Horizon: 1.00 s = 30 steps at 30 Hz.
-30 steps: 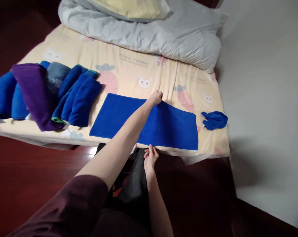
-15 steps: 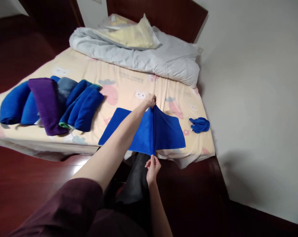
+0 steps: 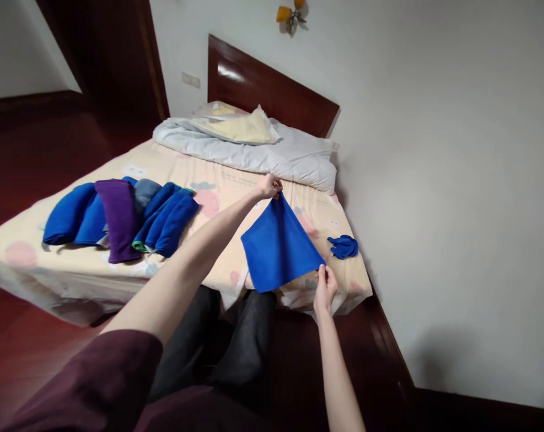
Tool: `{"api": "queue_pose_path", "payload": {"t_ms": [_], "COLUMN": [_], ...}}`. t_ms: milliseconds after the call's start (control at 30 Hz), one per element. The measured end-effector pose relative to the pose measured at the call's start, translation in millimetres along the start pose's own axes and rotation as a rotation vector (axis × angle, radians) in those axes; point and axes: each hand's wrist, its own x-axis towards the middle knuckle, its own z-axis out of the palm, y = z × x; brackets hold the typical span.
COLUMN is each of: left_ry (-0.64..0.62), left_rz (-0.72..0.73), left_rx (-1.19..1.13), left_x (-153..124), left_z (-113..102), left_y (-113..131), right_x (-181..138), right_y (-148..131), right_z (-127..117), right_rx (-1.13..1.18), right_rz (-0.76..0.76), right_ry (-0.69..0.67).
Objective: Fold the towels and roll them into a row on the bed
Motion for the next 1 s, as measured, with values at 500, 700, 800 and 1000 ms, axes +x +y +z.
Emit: {"api": "queue_pose_path", "payload": {"t_ms": [500,700,800,1000], "left_ry": [0.066,0.09,0.096,0.111], "left_rz": [0.263,0.153,0.082,-0.056], "left_rx": [-0.052,-0.245,-0.287,-0.292], "left_x": [-70,-106,-128,-169], "left_z": [-61,-77,-88,-104], "left_y": [44,34,21,-6], "right_x": [77,69,59,40], "right_y": [-82,-98,-105,-115], "right_z": [-20,-25,-27,-33], "right_rx": [0.244,0.274,0.285,0.291], "right_rz": [-0.127,-0.096,-0.055,0.09], "right_ry": [0.097,0.005,-0.048,-0.187]}}
